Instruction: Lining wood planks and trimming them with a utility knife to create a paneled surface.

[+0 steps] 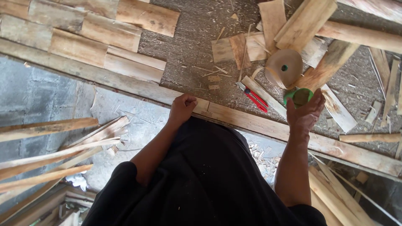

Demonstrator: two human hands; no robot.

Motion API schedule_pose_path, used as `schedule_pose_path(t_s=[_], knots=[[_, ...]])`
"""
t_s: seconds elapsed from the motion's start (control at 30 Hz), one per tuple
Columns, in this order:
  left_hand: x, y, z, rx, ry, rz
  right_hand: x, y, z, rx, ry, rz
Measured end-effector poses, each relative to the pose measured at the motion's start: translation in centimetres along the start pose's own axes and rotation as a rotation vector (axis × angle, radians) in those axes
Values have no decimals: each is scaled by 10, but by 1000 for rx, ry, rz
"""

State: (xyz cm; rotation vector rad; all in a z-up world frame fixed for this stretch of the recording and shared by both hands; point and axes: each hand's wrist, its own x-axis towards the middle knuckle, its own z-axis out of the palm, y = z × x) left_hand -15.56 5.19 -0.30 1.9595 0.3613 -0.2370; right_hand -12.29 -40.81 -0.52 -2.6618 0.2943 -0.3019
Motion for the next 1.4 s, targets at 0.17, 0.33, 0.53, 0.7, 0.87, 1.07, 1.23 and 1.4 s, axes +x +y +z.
schedule_pose_path(t_s=[0.17,0.33,0.53,0.7,0.87,1.07,1.23,1.4], knots=[[-8,10,-15,-13,49,-1,8,8,3,26,-20,26],[-6,0,-23,-61,78,28,10,0,-9,7,20,-16],[6,-5,-41,-69,62,20,26,-69,-35,2,64,-87],[33,-24,-60,-136,45,91,49,-174,-19,154,27,-327],[53,-12,-93,-123,-8,84,79,-279,36,232,-53,-351],[66,-9,-128,-171,-47,16,127,-352,109,258,-148,-386],[74,-15,-159,-234,-40,1,154,-383,146,227,-184,-374],[83,-23,-186,-268,-31,-32,153,-387,173,124,-202,-293]])
